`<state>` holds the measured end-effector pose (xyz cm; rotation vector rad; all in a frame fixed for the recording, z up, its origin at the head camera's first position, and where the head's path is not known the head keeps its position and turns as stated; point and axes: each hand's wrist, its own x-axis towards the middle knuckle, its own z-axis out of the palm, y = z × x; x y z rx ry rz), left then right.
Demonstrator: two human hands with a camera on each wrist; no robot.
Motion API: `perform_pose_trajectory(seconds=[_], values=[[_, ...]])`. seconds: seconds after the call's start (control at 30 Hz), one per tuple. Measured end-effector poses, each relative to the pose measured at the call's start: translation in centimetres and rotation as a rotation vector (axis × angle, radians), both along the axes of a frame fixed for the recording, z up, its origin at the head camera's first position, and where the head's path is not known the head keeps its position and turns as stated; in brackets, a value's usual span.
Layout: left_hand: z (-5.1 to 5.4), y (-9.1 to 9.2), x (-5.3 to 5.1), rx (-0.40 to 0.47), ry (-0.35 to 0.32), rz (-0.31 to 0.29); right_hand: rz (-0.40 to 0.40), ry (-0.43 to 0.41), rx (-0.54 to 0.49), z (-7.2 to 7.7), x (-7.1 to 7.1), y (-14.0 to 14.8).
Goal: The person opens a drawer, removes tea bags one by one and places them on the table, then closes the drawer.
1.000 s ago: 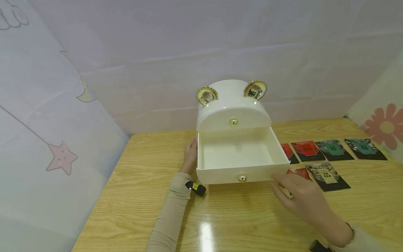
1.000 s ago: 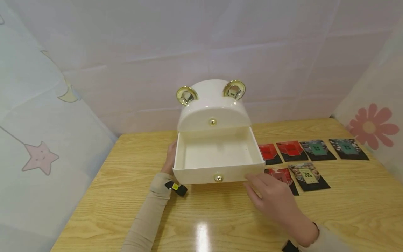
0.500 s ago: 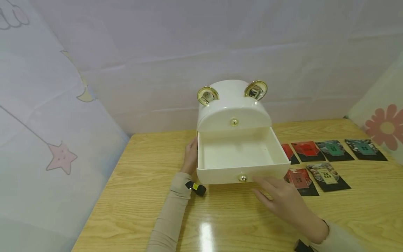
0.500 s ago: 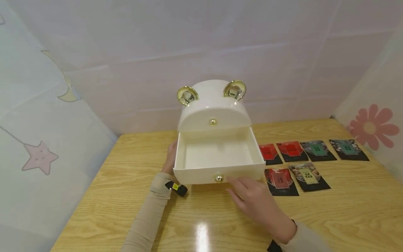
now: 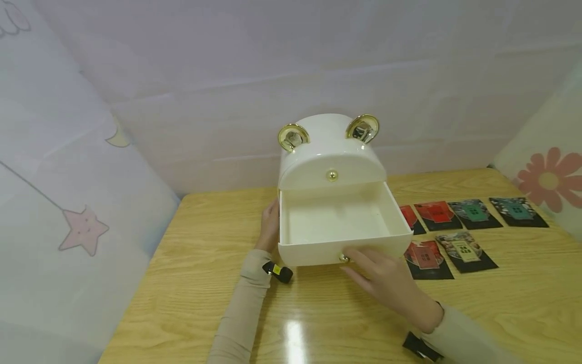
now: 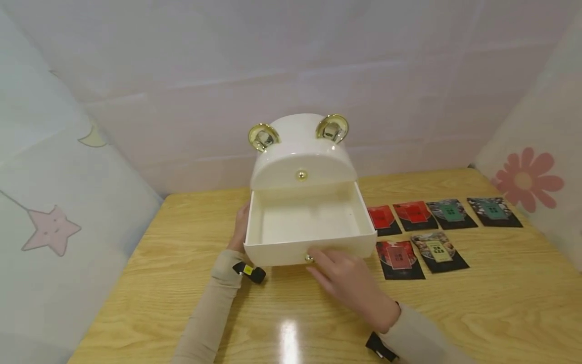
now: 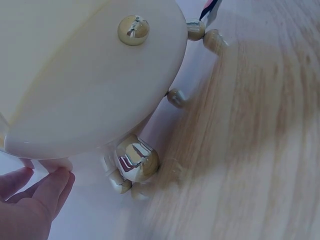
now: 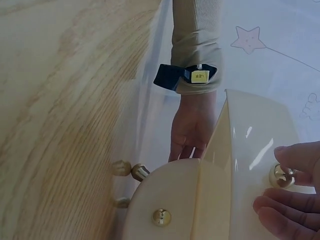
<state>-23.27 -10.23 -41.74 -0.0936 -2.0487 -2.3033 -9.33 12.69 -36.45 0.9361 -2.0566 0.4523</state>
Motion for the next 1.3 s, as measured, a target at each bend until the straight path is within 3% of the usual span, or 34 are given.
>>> perform_pose_trajectory(seconds=[0.5, 0.63, 1.0, 1.3], values=[[-0.3, -0.3, -0.2, 0.022, -0.037, -0.036, -0.004, 0.104, -0.008, -0.2, -1.0, -0.4], [0.1, -0.2, 0.0, 0.002, -0.029, -0.022, -0.004, 0.094, -0.015, -0.2, -1.2, -0.4], [-0.6, -0.2, -0.5, 0.003, -0.021, 0.006, -0.014, 0.013, -0.02, 0.0, -1.5, -0.7], [-0.5, -0.1, -0.5, 0.0, -0.02, 0.018, -0.024, -0.016, -0.012, 0.1, -2.3, -0.8]])
